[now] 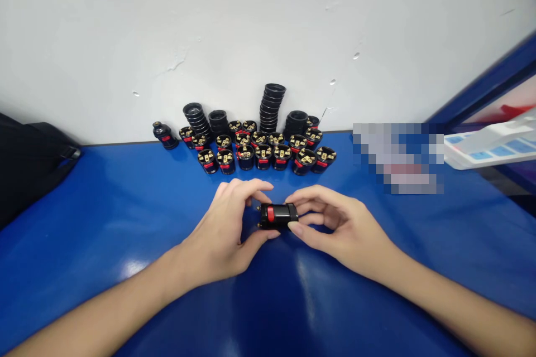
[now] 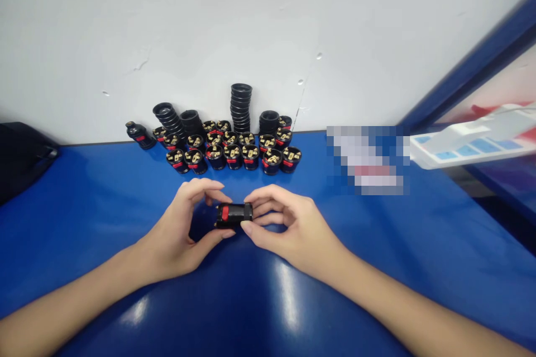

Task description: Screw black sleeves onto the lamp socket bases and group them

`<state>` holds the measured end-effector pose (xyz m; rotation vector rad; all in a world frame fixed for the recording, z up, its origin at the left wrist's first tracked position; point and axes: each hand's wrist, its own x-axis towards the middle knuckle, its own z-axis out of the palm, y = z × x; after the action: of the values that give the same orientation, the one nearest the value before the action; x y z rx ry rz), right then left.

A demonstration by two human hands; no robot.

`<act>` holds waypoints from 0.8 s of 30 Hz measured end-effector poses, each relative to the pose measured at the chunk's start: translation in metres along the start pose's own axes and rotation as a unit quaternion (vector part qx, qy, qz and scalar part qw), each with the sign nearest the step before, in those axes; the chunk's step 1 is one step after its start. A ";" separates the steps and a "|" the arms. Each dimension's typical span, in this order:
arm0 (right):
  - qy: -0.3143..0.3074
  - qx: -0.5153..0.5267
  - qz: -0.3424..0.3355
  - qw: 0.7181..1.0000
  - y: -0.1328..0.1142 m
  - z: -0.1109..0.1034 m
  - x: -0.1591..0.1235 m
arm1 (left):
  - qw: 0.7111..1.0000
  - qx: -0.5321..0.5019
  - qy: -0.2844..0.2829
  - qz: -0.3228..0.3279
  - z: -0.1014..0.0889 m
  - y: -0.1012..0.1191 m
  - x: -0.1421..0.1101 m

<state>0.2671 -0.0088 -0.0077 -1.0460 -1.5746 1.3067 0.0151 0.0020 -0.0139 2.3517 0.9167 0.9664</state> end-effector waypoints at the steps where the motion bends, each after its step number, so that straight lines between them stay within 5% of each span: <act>1: -0.001 0.000 0.001 1.000 0.000 0.000 0.000 | 1.000 0.003 0.007 0.019 0.000 -0.001 0.000; 6: -0.007 0.002 0.008 1.000 0.000 -0.001 0.000 | 0.996 0.037 0.016 0.073 -0.001 0.002 0.003; 14: -0.011 0.013 -0.003 1.000 -0.001 0.000 0.000 | 0.996 0.036 -0.069 -0.036 -0.007 0.009 0.005; 24: -0.002 0.013 0.007 1.000 0.001 -0.002 -0.001 | 0.998 0.043 0.011 0.049 -0.006 0.002 0.003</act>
<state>0.2697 -0.0089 -0.0083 -1.0404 -1.5517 1.3354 0.0133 0.0034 -0.0072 2.4831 0.8741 1.0121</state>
